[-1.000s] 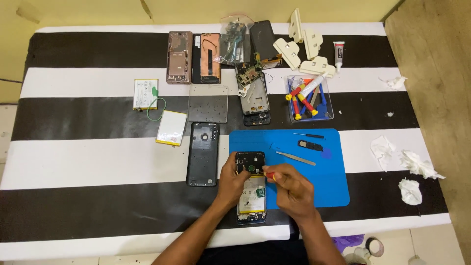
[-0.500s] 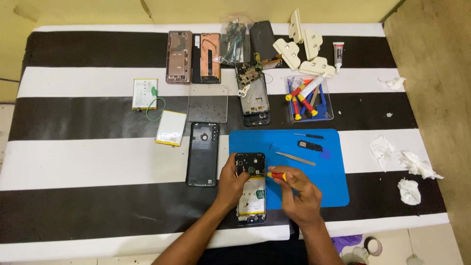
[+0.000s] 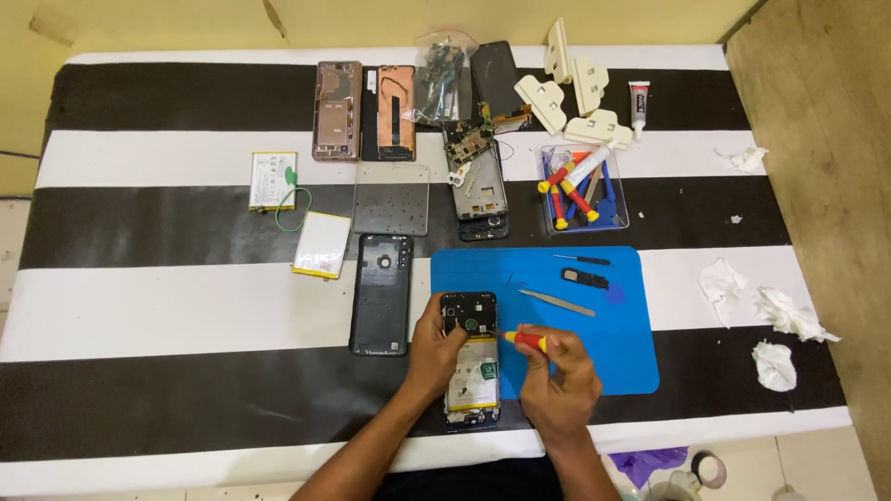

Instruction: Disassembling or reassembling a mobile phone using a screwdriver and tweezers to handle internal components.

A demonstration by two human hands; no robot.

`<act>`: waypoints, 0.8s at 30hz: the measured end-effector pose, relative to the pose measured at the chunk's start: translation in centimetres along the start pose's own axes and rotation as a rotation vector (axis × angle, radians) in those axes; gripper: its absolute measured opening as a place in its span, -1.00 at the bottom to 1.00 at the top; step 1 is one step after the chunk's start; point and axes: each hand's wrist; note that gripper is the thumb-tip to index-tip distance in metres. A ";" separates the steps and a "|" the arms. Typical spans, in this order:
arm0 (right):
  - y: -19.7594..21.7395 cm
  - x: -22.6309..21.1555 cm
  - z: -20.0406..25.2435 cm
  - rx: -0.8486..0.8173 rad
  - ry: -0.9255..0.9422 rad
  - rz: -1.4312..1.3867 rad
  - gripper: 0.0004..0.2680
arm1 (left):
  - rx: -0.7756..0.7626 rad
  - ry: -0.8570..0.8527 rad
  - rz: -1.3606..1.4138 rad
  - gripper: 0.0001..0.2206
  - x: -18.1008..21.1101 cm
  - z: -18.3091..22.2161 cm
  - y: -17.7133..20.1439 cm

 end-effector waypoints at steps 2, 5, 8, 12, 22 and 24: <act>0.4 1.0 0.1 0.068 -0.119 -0.149 -0.70 | 0.002 0.015 0.012 -0.80 0.1 0.3 0.0; 1.5 1.3 -1.9 0.229 -0.358 -0.341 -0.72 | 0.002 0.031 0.054 -0.79 -0.4 0.0 0.1; 2.2 2.7 -2.2 0.228 -0.582 -0.410 -0.72 | 0.007 0.050 0.104 -0.77 -0.7 0.6 0.3; 2.2 4.1 -0.9 0.065 -0.707 -0.422 -0.72 | 0.055 0.007 0.179 -0.80 -0.7 0.5 0.3; 5.2 8.0 -1.7 -0.087 -0.272 0.420 -0.84 | 0.070 0.122 0.222 -0.75 -0.7 1.4 1.4; 5.4 8.4 -3.5 -0.280 -0.195 0.474 -0.80 | 0.027 0.109 0.182 -0.72 -0.4 1.0 1.3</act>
Point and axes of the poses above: each hand's wrist, its own z-axis away from the middle knuckle, its own y-axis out of the back of the hand, x = y × z, and after that the axes turned 13 degrees about -y, right-handed
